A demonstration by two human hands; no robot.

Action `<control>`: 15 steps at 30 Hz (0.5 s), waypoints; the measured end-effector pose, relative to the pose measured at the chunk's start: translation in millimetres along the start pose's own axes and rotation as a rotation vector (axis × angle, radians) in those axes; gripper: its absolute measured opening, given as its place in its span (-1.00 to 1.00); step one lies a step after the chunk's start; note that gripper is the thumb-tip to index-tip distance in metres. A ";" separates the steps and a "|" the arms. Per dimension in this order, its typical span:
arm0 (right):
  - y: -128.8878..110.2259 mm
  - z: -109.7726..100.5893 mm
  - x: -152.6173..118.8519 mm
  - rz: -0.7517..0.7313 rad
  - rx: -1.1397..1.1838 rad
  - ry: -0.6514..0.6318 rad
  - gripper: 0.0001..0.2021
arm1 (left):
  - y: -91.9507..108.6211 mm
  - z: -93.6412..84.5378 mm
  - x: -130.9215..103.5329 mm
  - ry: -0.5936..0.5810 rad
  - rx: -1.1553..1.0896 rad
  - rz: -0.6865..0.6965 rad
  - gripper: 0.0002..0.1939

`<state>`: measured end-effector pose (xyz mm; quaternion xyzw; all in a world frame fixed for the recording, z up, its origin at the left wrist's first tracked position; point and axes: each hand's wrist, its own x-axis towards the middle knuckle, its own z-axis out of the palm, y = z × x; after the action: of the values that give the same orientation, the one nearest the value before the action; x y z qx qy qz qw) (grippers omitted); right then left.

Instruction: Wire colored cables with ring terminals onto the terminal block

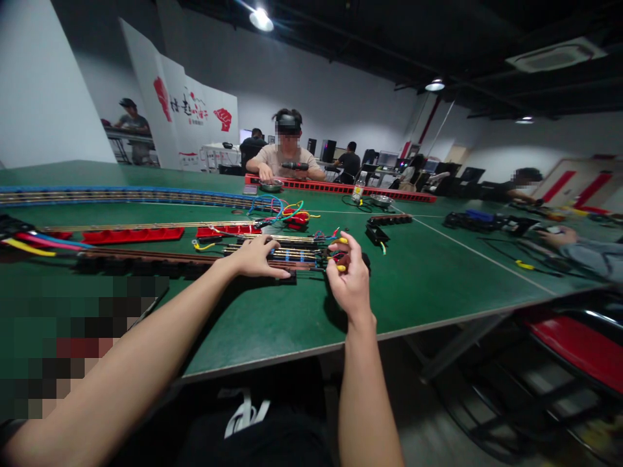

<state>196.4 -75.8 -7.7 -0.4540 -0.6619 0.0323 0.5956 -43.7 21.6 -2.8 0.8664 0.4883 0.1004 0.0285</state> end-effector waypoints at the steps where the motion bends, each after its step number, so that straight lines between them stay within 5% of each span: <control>1: 0.2 0.1 0.1 -0.003 -0.004 -0.009 -0.46 | 0.0 0.0 0.1 -0.002 0.003 0.001 0.15; 11: 3.5 2.9 -1.1 -0.058 -0.104 -0.107 -0.62 | -0.3 0.9 0.4 -0.004 0.020 -0.002 0.14; 15: 0.5 -0.6 -2.0 -0.006 -0.144 -0.048 -0.58 | -1.1 0.4 0.3 0.001 0.014 -0.001 0.13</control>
<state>196.9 -77.1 -9.4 -0.4927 -0.6781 -0.0062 0.5454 -44.4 22.5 -3.3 0.8663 0.4895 0.0975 0.0221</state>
